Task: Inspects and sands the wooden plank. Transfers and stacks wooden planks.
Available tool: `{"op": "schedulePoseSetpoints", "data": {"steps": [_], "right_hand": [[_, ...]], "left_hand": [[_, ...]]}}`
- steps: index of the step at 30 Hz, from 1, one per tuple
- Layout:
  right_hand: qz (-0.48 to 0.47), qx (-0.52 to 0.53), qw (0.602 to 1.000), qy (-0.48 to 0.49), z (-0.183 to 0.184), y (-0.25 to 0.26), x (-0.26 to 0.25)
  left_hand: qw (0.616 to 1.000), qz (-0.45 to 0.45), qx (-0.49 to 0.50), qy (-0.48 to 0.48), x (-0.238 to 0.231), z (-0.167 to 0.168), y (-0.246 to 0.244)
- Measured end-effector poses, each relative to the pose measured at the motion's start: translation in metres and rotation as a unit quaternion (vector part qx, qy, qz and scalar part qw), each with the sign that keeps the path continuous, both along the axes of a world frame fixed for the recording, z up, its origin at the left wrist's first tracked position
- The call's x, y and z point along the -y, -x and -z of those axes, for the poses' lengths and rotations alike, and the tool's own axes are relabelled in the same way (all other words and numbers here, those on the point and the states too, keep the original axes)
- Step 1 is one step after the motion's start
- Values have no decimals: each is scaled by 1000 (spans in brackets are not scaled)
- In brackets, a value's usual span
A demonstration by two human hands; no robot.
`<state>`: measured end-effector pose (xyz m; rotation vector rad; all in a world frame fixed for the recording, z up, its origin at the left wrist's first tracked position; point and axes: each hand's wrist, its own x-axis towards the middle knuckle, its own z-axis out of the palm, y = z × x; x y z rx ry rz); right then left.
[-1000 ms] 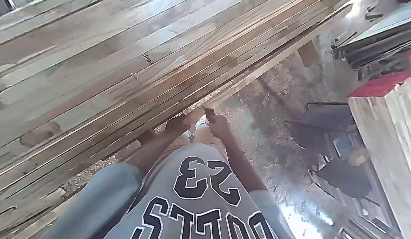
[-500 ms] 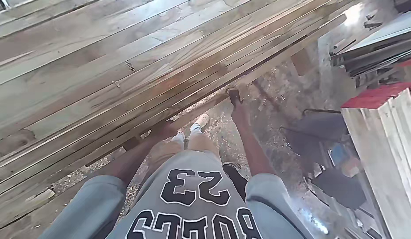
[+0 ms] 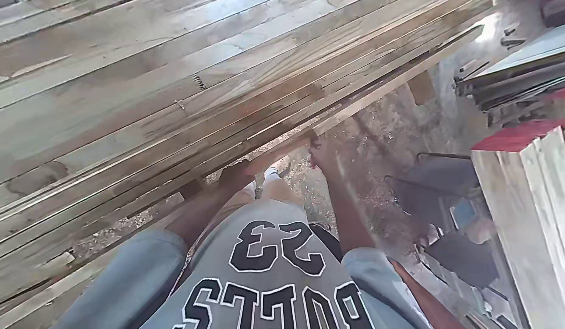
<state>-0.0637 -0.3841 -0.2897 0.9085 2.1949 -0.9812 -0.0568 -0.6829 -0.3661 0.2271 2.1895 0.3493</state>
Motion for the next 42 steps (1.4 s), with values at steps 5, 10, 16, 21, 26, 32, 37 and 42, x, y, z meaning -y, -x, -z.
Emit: {"op": "schedulePoseSetpoints", "data": {"steps": [5,10,16,21,26,32,37,42], "right_hand": [[-117,8,993,-26,10,-40,118],[-136,73,986,59,-16,-52,98],[73,32,986,145,2,-67,-20],[160,-27,964,213,11,-44,-95],[238,-135,921,278,30,-27,-168],[208,-220,926,223,56,-9,-227],[55,-247,967,40,69,12,-264],[-97,-285,945,-127,82,36,-277]], "left_hand": [[1000,5,6,3,3,8,1],[1000,30,-3,-8,6,11,8],[1000,-3,20,-11,7,17,10],[1000,-27,9,-8,3,15,10],[1000,8,18,5,-6,15,21],[999,-19,2,32,-33,6,22],[993,-81,-33,78,-76,9,21],[998,-15,-29,45,-67,13,29]]}}
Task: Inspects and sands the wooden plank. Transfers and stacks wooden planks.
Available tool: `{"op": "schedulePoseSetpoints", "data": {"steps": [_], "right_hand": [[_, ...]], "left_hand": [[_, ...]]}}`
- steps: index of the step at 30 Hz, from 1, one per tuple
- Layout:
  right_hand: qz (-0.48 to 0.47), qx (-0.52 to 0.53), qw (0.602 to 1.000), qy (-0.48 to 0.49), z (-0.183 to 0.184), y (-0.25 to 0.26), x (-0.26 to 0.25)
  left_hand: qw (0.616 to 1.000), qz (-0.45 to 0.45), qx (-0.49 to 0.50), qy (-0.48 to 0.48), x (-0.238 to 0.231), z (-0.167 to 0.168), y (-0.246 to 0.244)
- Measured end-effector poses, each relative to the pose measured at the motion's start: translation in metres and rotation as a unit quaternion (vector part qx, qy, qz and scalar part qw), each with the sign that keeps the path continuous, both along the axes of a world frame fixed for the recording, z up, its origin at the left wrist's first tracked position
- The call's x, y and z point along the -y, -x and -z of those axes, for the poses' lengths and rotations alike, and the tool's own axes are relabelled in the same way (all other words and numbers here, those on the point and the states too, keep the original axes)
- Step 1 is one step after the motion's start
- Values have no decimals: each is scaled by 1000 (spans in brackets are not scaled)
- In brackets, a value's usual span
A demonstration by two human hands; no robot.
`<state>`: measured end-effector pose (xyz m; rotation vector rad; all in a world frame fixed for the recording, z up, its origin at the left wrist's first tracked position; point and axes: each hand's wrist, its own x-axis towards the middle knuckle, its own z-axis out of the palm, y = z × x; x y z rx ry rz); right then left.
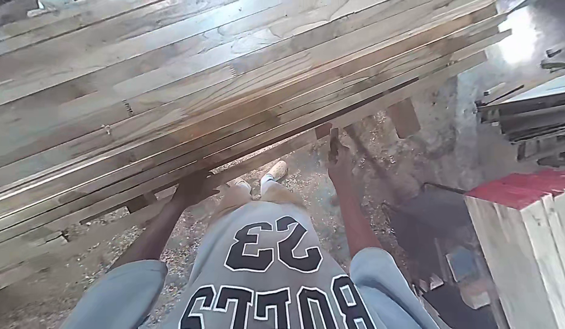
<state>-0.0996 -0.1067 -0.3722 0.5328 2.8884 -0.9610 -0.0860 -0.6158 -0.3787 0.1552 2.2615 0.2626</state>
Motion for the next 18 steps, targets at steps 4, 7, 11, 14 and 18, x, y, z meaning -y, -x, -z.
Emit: {"op": "schedulePoseSetpoints", "data": {"steps": [4,7,11,14,18], "right_hand": [[-12,54,998,-15,-9,12,10],[15,17,1000,-13,1,4,12],[84,-7,996,37,5,-24,2],[163,-14,980,111,15,-38,-7],[230,-31,956,179,13,-47,-4]], "left_hand": [[1000,5,4,-10,-12,-6,5],[1000,-11,-8,4,-20,-8,8],[1000,-5,-4,-30,-13,-2,6],[999,-6,17,-39,-3,1,10],[995,-8,-98,25,-21,-15,-10]]}}
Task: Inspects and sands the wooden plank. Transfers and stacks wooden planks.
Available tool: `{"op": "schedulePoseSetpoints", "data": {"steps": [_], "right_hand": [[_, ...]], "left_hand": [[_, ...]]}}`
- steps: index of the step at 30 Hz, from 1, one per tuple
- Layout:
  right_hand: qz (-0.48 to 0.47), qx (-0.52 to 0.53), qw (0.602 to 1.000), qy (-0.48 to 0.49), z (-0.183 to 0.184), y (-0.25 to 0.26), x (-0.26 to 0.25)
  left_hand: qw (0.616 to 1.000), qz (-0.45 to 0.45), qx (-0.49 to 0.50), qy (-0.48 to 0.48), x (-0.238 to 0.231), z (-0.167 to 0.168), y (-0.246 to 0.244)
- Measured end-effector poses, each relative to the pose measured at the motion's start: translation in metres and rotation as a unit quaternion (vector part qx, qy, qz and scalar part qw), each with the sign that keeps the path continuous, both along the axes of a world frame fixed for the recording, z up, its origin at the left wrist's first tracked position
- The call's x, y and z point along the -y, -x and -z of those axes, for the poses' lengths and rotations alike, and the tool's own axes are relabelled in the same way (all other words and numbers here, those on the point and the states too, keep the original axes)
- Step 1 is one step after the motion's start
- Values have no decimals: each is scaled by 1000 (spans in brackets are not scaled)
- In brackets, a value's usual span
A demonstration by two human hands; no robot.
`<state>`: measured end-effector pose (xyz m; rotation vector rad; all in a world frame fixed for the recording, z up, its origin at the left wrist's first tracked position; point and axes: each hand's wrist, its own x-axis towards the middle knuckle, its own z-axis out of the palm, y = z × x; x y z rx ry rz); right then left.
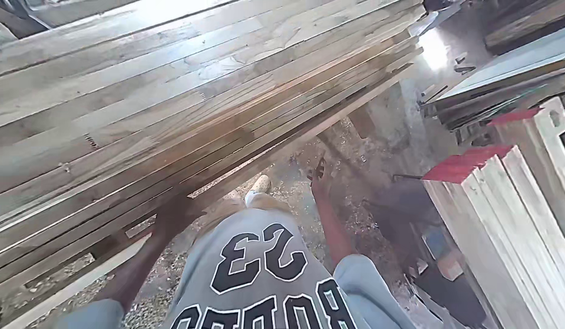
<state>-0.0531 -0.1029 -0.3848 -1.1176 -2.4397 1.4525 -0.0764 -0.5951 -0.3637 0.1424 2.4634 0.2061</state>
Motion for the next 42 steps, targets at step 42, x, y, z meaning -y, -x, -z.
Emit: {"op": "schedulePoseSetpoints", "data": {"steps": [42], "right_hand": [[118,-33,989,87,1,-48,8]], "left_hand": [[997,-42,50,-47,-9,3,-10]]}}
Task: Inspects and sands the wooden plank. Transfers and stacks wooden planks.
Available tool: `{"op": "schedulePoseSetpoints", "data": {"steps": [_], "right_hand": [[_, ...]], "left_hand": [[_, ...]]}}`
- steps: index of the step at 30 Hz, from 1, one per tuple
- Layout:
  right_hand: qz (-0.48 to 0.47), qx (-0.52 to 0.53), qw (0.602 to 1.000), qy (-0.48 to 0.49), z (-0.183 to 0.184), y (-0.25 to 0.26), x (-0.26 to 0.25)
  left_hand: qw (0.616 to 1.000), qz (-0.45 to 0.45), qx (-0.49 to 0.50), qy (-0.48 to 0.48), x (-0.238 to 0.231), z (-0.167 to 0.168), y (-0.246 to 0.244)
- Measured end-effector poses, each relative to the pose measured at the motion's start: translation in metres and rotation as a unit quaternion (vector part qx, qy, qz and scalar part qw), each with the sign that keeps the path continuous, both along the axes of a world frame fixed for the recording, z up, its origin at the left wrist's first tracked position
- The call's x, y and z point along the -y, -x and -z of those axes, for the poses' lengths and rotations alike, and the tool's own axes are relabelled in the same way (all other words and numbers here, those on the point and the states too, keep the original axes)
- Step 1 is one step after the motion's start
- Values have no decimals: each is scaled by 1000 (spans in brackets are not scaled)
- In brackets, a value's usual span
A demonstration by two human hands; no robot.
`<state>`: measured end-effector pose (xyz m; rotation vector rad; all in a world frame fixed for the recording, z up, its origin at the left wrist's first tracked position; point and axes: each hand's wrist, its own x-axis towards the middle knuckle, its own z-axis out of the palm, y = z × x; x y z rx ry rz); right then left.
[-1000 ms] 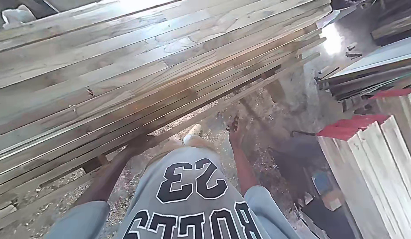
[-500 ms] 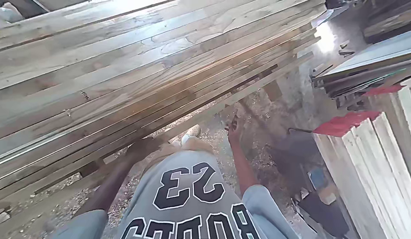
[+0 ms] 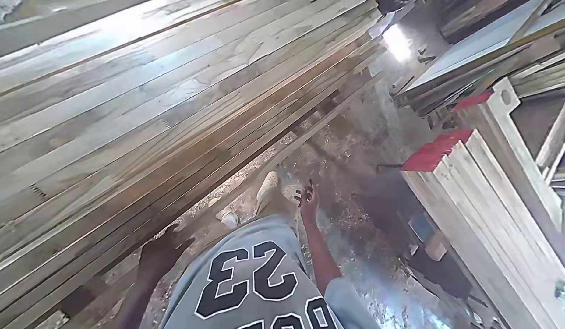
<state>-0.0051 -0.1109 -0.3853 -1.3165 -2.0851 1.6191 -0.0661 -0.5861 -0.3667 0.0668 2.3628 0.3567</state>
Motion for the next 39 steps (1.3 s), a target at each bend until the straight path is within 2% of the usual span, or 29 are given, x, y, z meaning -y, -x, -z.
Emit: {"op": "schedulePoseSetpoints", "data": {"steps": [2,4,5,6,8,9,11,13,16,18,20,23,26,28,29,31,33,35,37,39], "right_hand": [[1,3,1000,11,7,7,-29],[-16,5,1000,20,11,25,-65],[-29,12,999,21,8,30,-84],[-48,17,999,15,4,41,-107],[-81,24,996,-1,-1,64,-158],[-88,35,996,-3,-3,65,-179],[-86,35,995,-21,-7,78,-226],[-70,31,996,-48,-12,93,-275],[-95,88,984,-124,-22,111,-342],[-111,102,977,-148,-26,131,-385],[-127,94,973,-167,-21,150,-416],[-177,105,962,-182,-27,180,-436],[-197,130,954,-183,-33,206,-450],[-186,119,963,-158,-30,213,-457],[-169,100,969,-150,-25,218,-462],[-143,78,977,-136,-22,225,-473],[-159,82,972,-150,-23,239,-484],[-210,105,950,-204,-30,259,-489],[-250,128,923,-263,-31,278,-491],[-292,243,879,-289,-31,287,-486]], "left_hand": [[986,-9,164,-16,-7,-13,30],[979,-26,200,-8,-15,-23,43],[981,-37,185,48,-26,-32,38],[984,-62,129,107,-37,-34,26],[983,-52,-123,126,-25,2,-14],[976,-38,-164,138,-25,0,-26],[982,-60,-81,161,-66,-27,-12],[983,-70,-57,160,-102,-27,-1],[987,-61,-102,111,-165,-26,18],[987,-38,-139,67,-224,-16,48],[991,-20,-126,26,-283,-9,80],[999,11,-40,-10,-353,1,129],[997,48,45,31,-397,7,162],[990,81,108,38,-397,8,173],[987,82,139,9,-392,7,183],[976,24,211,-48,-377,14,195],[960,-48,266,-74,-367,33,197],[944,-79,311,-72,-365,41,203],[938,-101,325,-70,-372,35,205],[938,-108,323,-69,-380,24,207]]}}
